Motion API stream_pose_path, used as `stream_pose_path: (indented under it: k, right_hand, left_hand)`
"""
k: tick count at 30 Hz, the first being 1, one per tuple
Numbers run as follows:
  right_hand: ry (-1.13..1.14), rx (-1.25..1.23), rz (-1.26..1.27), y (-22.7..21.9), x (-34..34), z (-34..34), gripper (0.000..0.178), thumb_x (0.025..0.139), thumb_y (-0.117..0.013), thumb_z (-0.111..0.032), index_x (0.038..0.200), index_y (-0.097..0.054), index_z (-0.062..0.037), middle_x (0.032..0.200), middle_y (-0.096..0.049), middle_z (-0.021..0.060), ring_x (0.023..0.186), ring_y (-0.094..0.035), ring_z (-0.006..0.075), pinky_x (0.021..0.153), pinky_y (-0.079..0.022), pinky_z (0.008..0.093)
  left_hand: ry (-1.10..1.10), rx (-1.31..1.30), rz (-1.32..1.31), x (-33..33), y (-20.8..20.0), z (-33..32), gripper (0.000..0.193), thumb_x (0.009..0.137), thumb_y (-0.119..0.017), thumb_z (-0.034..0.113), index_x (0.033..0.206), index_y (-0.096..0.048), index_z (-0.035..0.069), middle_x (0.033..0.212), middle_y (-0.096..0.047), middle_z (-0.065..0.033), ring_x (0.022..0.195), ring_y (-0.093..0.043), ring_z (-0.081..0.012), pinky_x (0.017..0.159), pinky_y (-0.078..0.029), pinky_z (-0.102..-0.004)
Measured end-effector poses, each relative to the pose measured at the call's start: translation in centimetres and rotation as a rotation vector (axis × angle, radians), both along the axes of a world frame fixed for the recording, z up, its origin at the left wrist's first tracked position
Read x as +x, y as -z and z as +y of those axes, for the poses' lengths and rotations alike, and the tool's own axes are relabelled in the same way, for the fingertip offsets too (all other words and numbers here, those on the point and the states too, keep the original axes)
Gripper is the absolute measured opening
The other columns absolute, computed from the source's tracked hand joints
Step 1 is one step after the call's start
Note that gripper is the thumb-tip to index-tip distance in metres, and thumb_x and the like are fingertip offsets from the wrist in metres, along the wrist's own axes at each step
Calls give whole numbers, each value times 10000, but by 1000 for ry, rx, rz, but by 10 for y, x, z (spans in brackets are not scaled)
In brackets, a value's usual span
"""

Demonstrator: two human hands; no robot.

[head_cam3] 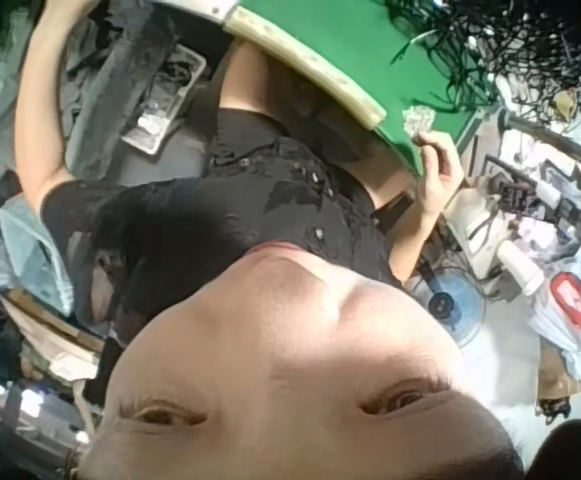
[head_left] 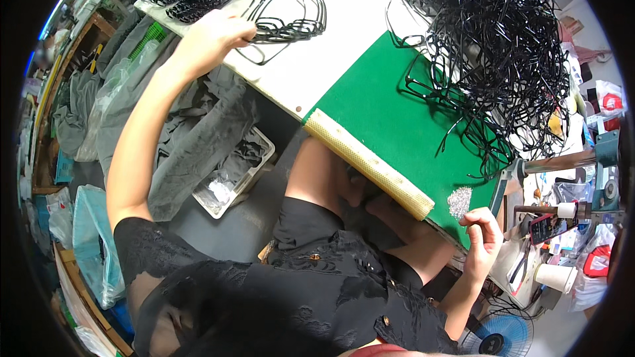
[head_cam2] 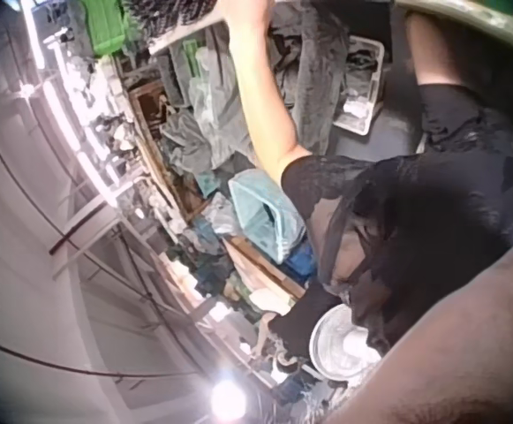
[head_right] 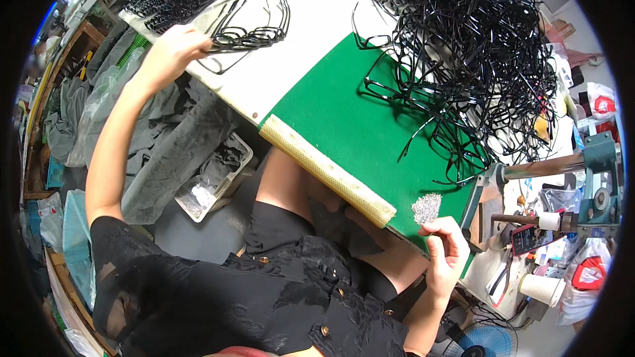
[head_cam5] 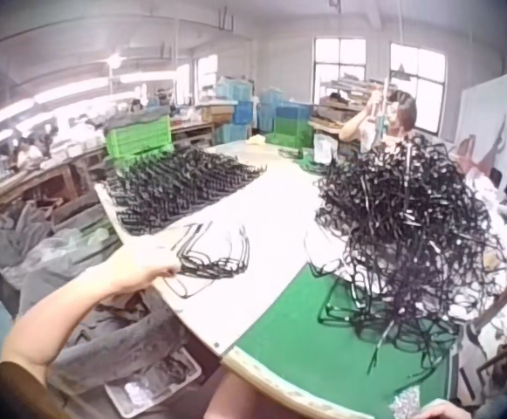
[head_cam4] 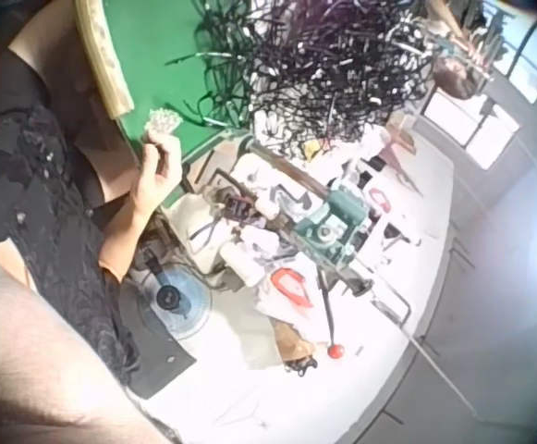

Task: The person repeatedly picks up black eyeglass frames from a pile on a green work surface, inserts small white nose pads into the frame arms, and places the finished frames aside. The process is repeated for multiple frames throughout the clip.

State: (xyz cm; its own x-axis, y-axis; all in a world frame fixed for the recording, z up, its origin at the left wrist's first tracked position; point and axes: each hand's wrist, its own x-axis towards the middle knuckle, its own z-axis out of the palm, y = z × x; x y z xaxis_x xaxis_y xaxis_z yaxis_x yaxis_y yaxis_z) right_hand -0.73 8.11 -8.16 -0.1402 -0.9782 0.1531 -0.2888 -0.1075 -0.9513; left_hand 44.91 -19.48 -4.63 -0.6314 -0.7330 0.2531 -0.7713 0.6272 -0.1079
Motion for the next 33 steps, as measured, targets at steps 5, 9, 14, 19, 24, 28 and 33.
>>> stream_pose_path:
  k: [5,9,14,19,24,28,33]
  right_hand:
    - [35,22,0,2,-1,6,88,849,-577,-13,926,-599,25,875,-568,65,801,-562,140,748,-441,249]
    - [77,56,12,1,-1,9,83,853,-565,9,926,-603,21,864,-574,56,791,-563,130,740,-443,241]
    - [104,86,22,2,4,4,82,866,-565,-17,930,-608,9,858,-576,41,786,-559,114,713,-423,230]
    - [104,115,-3,-5,17,-3,86,847,-568,14,920,-611,29,843,-578,51,786,-566,125,747,-444,237]
    - [92,88,-58,-1,11,1,92,849,-594,-6,931,-616,27,880,-582,66,806,-571,139,747,-444,243]
    - [116,104,-72,-1,10,3,96,850,-573,1,923,-623,39,876,-592,75,812,-574,145,755,-441,246]
    - [24,4,36,-6,16,-3,125,821,-630,-65,919,-651,9,847,-631,75,775,-572,145,674,-398,239]
  left_hand:
    - [16,48,281,-7,29,-58,596,676,-775,320,1162,-521,86,1172,-526,-138,1137,-499,-295,990,-386,-383]
    - [113,507,110,-11,20,-83,798,614,-811,236,1321,-458,131,1231,-539,-139,1134,-523,-282,1002,-399,-368]
    - [68,243,-158,-18,38,-127,567,696,-669,-25,1231,-552,118,1195,-578,-112,1087,-546,-292,968,-427,-371]
    - [41,74,-58,0,60,-186,442,766,-515,-86,1169,-571,86,1172,-568,-126,1117,-518,-305,966,-428,-364]
    - [-135,-166,-362,-14,52,-197,515,790,-526,-41,1270,-517,145,1281,-512,-79,1252,-416,-236,1047,-332,-390]
    - [122,105,266,-126,32,-160,630,668,-527,-100,1257,-513,124,1254,-534,-122,1135,-514,-291,990,-400,-381]
    - [571,216,469,-251,45,-54,286,723,-552,30,1005,-593,56,946,-615,-131,876,-594,-300,797,-478,-413]
